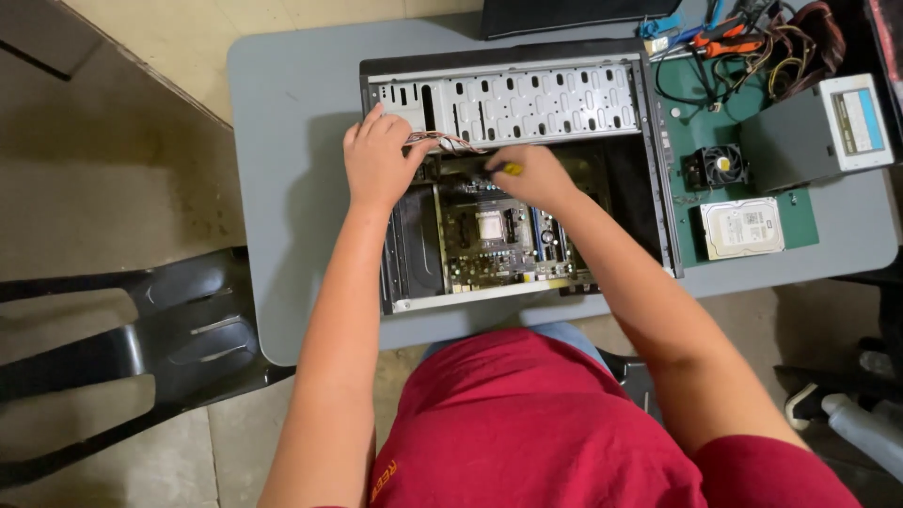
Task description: Cleaning dust from internal computer components including the motherboard, hard drive, and heat sink using a handheld brush.
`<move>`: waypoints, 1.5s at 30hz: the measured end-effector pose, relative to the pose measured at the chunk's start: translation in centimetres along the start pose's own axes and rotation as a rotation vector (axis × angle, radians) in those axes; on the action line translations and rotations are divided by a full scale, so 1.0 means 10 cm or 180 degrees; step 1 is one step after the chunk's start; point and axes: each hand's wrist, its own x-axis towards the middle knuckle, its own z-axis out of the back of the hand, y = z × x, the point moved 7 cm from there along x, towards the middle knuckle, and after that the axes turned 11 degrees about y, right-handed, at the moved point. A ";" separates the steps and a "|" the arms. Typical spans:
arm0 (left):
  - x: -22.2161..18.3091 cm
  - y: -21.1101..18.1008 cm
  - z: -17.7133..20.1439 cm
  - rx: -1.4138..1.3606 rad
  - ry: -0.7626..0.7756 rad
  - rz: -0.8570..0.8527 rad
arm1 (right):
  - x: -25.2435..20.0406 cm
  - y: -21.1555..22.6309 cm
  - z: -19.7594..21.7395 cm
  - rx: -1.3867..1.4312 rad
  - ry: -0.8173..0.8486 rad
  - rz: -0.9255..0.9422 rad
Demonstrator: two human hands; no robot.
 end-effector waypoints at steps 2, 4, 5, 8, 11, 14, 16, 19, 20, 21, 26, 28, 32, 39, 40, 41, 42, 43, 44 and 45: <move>0.00 0.00 0.01 0.0017 0.0018 -0.0034 | 0.10 -0.20 -0.12 -0.0045 0.0085 0.0147; 0.01 0.00 0.01 0.0028 0.0031 -0.0067 | 0.03 -0.23 -0.07 -0.0099 0.0169 0.0293; 0.01 0.00 0.01 0.0010 0.0004 -0.0070 | -0.08 -0.21 0.04 -0.0390 0.0230 0.0074; 0.00 0.02 0.00 0.0029 0.0012 -0.0064 | -0.13 -0.57 0.20 -0.0929 0.0303 -0.0291; -0.01 0.01 0.00 0.0085 0.0027 -0.0080 | -0.08 -1.28 0.22 -0.1369 0.0224 -0.0468; 0.00 0.01 0.01 0.0069 0.0012 -0.0088 | -0.32 -1.35 0.27 -0.1497 0.0268 -0.0555; 0.00 0.02 0.00 0.0030 0.0009 -0.0094 | -0.50 -1.30 0.26 -0.1433 0.0382 -0.0620; 0.01 0.04 -0.03 0.0116 -0.0014 -0.0100 | -0.57 -1.48 0.17 -0.1350 0.0586 -0.0782; 0.01 0.05 -0.03 0.0123 -0.0021 -0.0096 | -0.55 -1.55 0.14 -0.1449 0.0722 -0.0788; 0.01 0.05 -0.03 0.0129 -0.0027 -0.0092 | -0.54 -1.63 0.11 -0.1547 0.0859 -0.0793; 0.01 0.01 0.01 0.0151 -0.0003 -0.0059 | -0.84 -0.76 0.60 -0.1288 0.1199 -0.1059; 0.01 -0.01 0.01 0.0257 0.0092 -0.0127 | -0.92 -0.65 0.49 -0.1117 0.1600 -0.1276; 0.01 -0.01 0.03 0.0247 0.0032 -0.0154 | -0.92 -0.83 0.31 -0.0709 0.1686 -0.1430; 0.00 -0.02 0.04 0.0256 -0.0008 -0.0169 | -0.97 -0.81 0.36 -0.0362 0.1703 -0.1572; 0.01 -0.03 0.05 0.0257 -0.0013 -0.0174 | -0.96 -0.89 0.35 -0.0363 0.1696 -0.1571; 0.02 -0.03 0.05 0.0217 0.0057 -0.0142 | -0.91 -0.94 0.41 -0.0772 0.1432 -0.1400; 0.00 -0.02 0.04 0.0179 0.0137 -0.0098 | -0.86 -0.97 0.45 -0.1173 0.1179 -0.1220; 0.01 -0.01 0.04 0.0181 0.0141 -0.0091 | -0.89 -0.89 0.51 -0.1172 0.1187 -0.1216; 0.01 -0.01 0.03 0.0198 0.0151 -0.0088 | -0.92 -0.82 0.57 -0.0795 0.1072 -0.1238; 0.02 -0.01 0.03 0.0214 0.0162 -0.0085 | -0.95 -0.76 0.63 -0.0417 0.0956 -0.1258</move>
